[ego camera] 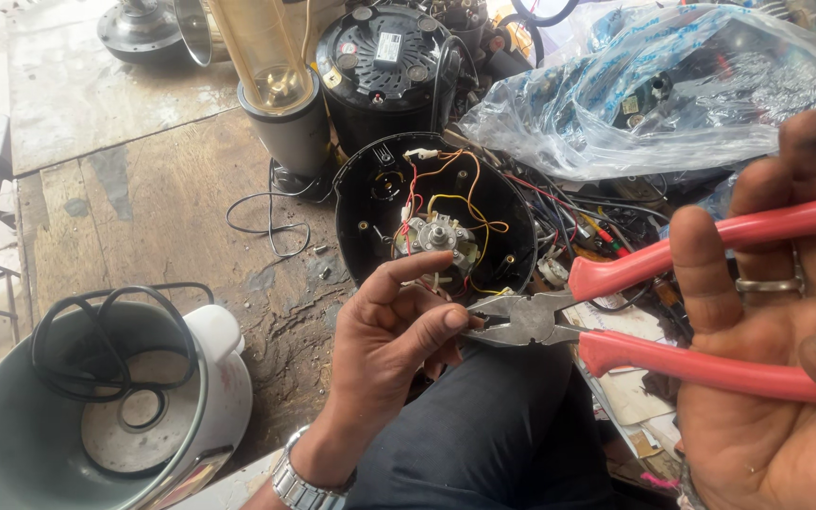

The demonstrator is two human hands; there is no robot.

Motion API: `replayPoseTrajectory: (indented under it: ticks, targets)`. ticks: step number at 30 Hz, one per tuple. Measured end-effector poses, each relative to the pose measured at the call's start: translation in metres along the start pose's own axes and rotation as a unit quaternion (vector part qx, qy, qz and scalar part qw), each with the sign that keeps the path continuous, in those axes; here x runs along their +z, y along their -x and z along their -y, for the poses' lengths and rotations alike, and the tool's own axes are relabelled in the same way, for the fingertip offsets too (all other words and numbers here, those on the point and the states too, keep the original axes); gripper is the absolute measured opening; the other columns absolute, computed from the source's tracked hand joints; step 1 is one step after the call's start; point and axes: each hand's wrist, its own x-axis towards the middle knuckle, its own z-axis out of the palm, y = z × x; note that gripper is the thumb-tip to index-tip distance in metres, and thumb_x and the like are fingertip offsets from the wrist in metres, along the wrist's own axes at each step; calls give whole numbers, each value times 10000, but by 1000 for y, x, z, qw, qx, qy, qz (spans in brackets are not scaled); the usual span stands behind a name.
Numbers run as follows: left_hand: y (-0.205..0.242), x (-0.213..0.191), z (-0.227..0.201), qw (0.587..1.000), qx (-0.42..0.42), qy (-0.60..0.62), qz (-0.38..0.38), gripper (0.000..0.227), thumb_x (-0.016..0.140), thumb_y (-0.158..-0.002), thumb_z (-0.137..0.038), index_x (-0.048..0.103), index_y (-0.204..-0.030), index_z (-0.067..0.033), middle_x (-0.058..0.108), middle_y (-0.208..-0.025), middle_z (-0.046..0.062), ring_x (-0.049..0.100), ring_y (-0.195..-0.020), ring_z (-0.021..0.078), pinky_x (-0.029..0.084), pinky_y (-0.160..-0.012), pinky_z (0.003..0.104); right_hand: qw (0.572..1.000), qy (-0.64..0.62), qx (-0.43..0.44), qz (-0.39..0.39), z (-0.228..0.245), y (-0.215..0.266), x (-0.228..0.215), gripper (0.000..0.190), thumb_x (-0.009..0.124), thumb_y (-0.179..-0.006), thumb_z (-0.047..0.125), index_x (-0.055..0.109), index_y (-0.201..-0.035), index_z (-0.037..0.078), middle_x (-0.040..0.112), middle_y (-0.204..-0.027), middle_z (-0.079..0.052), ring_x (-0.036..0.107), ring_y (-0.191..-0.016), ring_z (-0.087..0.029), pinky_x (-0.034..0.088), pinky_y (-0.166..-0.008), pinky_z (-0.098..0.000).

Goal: The person disassembles the housing of a mixer grinder, removes internal motor components, and uses a screwdriver and pliers to adjust the wiring and internal assembly before reinstalling the motor parts.

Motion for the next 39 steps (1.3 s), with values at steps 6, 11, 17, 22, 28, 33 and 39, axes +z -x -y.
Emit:
replayPoseTrajectory:
  ticks: [6, 11, 17, 22, 28, 33, 39]
  targets:
    - [0, -3, 4, 994, 69, -82, 36, 476, 692, -1004, -97, 534, -1442, 5, 720, -861, 75, 683, -676, 79, 483, -513, 165, 1000, -20, 3, 6, -3, -1, -16, 455, 595, -976, -87, 444, -1397, -5, 476, -1435, -117, 518, -1341, -202, 438, -1223, -395]
    - [-28, -9, -16, 946, 149, -287, 33, 385, 625, -1007, -165, 569, -1380, -88, 788, -948, 72, 736, -752, 141, 593, -624, 258, 1000, 7, 10, 12, -1, 1, -33, 437, 591, -980, -79, 457, -1389, -4, 493, -1394, -124, 539, -1290, -202, 462, -1175, -394]
    - [-74, 1, -30, 711, 168, -642, 232, 307, 675, -827, -95, 725, -1126, -138, 761, -915, 91, 722, -889, 315, 568, -756, 443, 998, 53, 18, 28, 6, -8, -42, 416, 587, -984, -70, 473, -1379, -3, 513, -1344, -133, 565, -1229, -203, 492, -1118, -393]
    - [-89, 16, 1, 649, 31, -690, 319, 241, 609, -855, -70, 739, -1056, -97, 751, -916, 127, 708, -923, 354, 555, -770, 491, 995, 88, 26, 33, 11, -14, -49, 400, 584, -988, -62, 486, -1371, -1, 530, -1302, -140, 585, -1178, -204, 516, -1070, -392]
    - [-98, -3, -29, 789, 186, -559, 173, 247, 601, -889, -42, 725, -1100, -79, 761, -963, 128, 744, -812, 283, 606, -725, 385, 992, 101, 44, 59, 3, -29, -51, 380, 580, -993, -52, 502, -1361, 0, 550, -1252, -149, 611, -1117, -204, 545, -1013, -391]
    - [-80, -41, -55, 753, 234, -613, -43, 100, 645, -986, -60, 706, -1064, -45, 723, -897, 127, 701, -792, 275, 552, -720, 405, 988, 105, 56, 98, -16, -39, -38, 364, 577, -996, -44, 515, -1352, 1, 567, -1211, -156, 632, -1066, -205, 569, -966, -390]
    - [-61, -58, -14, 748, 271, -606, -22, 119, 699, -919, -33, 720, -1020, -92, 686, -811, 40, 653, -935, 227, 411, -1144, 520, 974, 134, 9, 181, -69, -33, -22, 387, 582, -1018, -74, 527, -1360, 98, 573, -1254, -212, 640, -1038, -249, 582, -950, -372]
